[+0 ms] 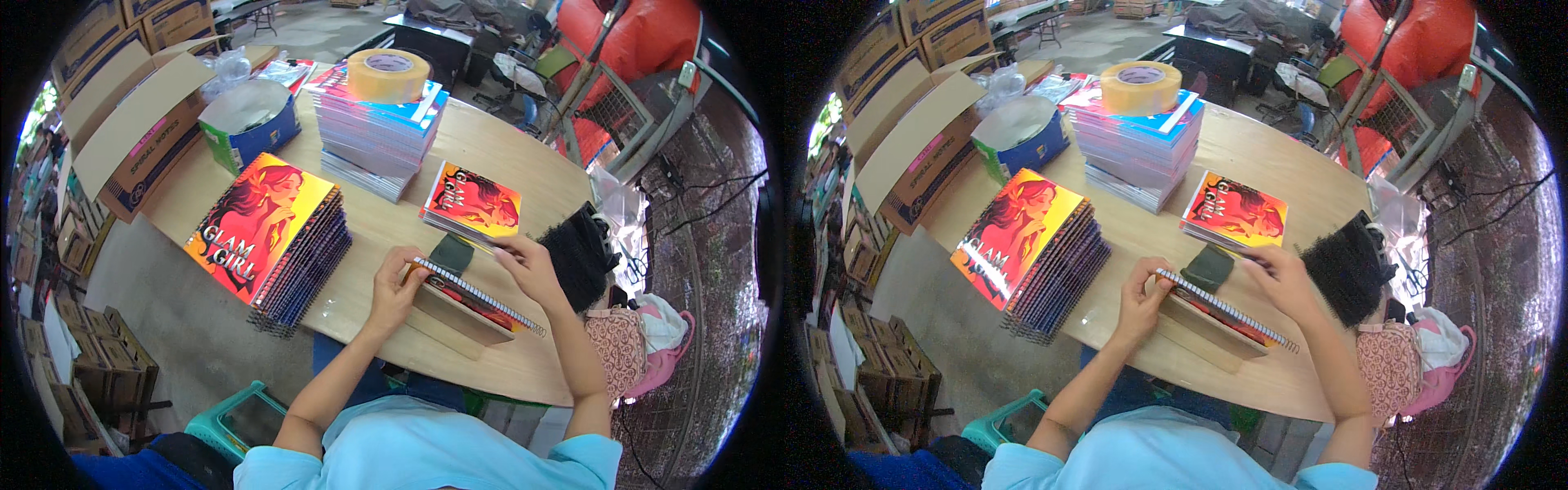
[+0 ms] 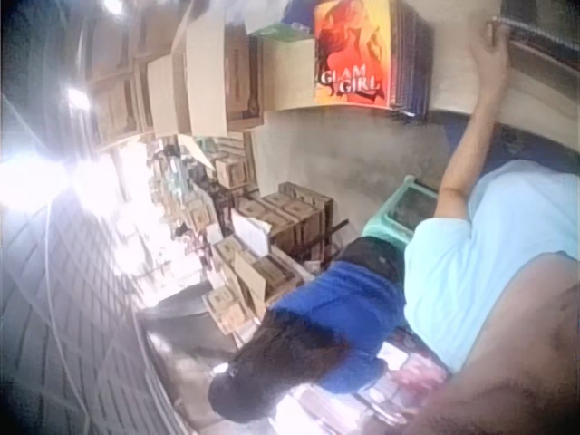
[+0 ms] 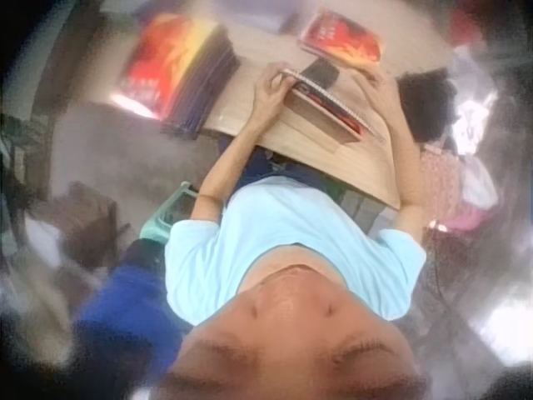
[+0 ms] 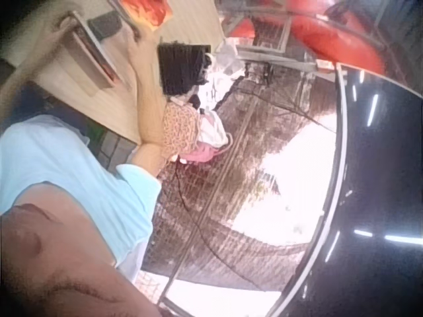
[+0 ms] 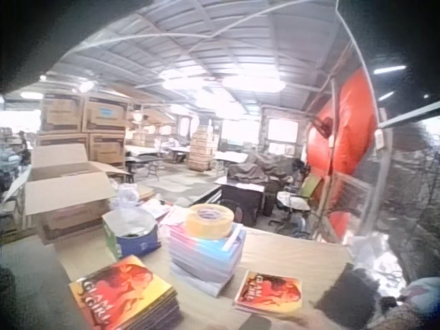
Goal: The person assembles spiral notebooks by inserting metal coils into the spine holes. They use a green sanding block to smooth the edges of the inserted coils and a blue pen to mark or adjust the binding. The finished notebooks are stacked on the table.
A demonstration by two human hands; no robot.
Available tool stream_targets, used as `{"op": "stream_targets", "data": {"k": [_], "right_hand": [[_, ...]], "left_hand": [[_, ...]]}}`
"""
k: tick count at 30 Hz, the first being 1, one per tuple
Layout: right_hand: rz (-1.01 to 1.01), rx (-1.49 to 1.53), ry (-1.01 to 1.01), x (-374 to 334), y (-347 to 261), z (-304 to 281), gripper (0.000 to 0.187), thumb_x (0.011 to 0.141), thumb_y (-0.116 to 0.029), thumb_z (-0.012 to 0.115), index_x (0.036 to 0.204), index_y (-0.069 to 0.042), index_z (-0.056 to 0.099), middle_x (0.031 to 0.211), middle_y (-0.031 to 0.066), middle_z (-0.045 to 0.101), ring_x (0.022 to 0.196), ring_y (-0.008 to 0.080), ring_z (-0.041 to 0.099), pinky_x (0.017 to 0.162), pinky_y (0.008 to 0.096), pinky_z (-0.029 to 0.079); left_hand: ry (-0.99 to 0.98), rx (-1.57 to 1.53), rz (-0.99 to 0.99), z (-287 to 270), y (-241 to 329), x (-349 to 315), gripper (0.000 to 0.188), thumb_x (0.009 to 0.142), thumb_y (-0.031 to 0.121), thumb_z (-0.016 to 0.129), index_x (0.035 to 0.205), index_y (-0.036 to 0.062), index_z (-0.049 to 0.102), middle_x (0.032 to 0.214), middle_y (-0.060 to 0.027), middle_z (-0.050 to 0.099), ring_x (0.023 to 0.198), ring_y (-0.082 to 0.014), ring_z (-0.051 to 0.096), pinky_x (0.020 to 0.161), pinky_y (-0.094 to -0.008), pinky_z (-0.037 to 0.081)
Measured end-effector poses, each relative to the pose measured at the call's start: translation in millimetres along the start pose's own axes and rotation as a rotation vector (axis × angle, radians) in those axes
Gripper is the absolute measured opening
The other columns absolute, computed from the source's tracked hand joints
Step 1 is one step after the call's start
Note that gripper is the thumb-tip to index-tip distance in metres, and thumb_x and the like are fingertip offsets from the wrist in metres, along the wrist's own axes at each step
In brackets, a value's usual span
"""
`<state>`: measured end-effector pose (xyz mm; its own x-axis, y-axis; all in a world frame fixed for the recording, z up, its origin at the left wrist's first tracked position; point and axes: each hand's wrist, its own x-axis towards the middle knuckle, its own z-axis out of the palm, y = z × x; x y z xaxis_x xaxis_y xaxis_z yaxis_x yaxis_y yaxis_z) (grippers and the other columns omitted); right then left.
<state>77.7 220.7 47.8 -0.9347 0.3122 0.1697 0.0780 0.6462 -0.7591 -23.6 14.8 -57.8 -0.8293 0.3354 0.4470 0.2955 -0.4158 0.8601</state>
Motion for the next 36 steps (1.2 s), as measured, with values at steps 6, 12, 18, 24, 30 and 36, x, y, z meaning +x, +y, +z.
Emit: {"op": "stream_targets", "data": {"k": [6,12,18,24,30,36], "right_hand": [[0.029,-0.544,0.242,-78.2,123.9,12.6,0.031,0.083,-0.019,0.069,0.11,-0.003,0.066,0.106,0.0184,0.059,0.104,0.0343,0.054,0.094,0.0432,0.042],[-0.046,-0.631,0.344,-91.6,132.7,23.1,0.039,0.08,-0.018,0.072,0.116,-0.004,0.064,0.121,0.0215,0.051,0.114,0.038,0.047,0.098,0.0457,0.039],[-0.023,-0.592,0.375,-94.2,135.0,27.5,0.042,0.076,-0.017,0.074,0.116,-0.005,0.065,0.121,0.021,0.051,0.114,0.0379,0.047,0.099,0.0454,0.039],[0.032,-0.518,0.427,-98.4,125.2,23.3,0.039,0.082,-0.023,0.072,0.115,-0.004,0.066,0.123,0.0207,0.052,0.115,0.0372,0.048,0.099,0.0444,0.04],[-0.223,-0.081,0.148,-103.7,53.1,7.8,0.053,0.083,-0.035,0.072,0.123,-0.002,0.06,0.116,0.0204,0.059,0.111,0.0344,0.056,0.097,0.0452,0.042],[-0.058,-0.246,0.031,-113.7,32.2,22.5,0.052,0.069,-0.019,0.082,0.113,-0.002,0.06,0.1,0.0171,0.066,0.091,0.0327,0.065,0.079,0.0363,0.052]], "left_hand": [[0.01,0.543,0.607,4.7,134.1,46.9,0.013,0.085,0.005,0.06,0.098,0.0041,0.063,0.084,-0.0109,0.055,0.081,-0.0268,0.053,0.071,-0.0373,0.04],[-0.351,1.039,0.448,-28.2,240.0,169.7,0.018,0.098,0.025,0.046,0.1,0.0076,0.048,0.075,-0.0146,0.058,0.068,-0.0335,0.059,0.063,-0.0432,0.044],[-0.848,1.478,0.216,-120.1,149.1,191.7,0.013,0.096,0.022,0.046,0.095,0.009,0.045,0.073,-0.0139,0.058,0.074,-0.0362,0.06,0.065,-0.0469,0.044],[-0.891,1.42,0.359,-141.5,104.9,181.9,0.013,0.098,0.025,0.045,0.098,0.0127,0.048,0.105,-0.008,0.053,0.105,-0.0251,0.052,0.081,-0.0498,0.039],[-0.679,1.439,0.645,-128.0,132.1,163.1,0.022,0.09,0.022,0.057,0.111,0.0139,0.055,0.125,-0.0116,0.047,0.118,-0.0334,0.045,0.103,-0.0465,0.032],[-0.533,0.703,0.156,-7.8,169.2,88.6,0.041,0.086,0.028,0.067,0.117,0.0043,0.055,0.118,-0.0195,0.057,0.108,-0.0383,0.056,0.09,-0.0456,0.047]]}}
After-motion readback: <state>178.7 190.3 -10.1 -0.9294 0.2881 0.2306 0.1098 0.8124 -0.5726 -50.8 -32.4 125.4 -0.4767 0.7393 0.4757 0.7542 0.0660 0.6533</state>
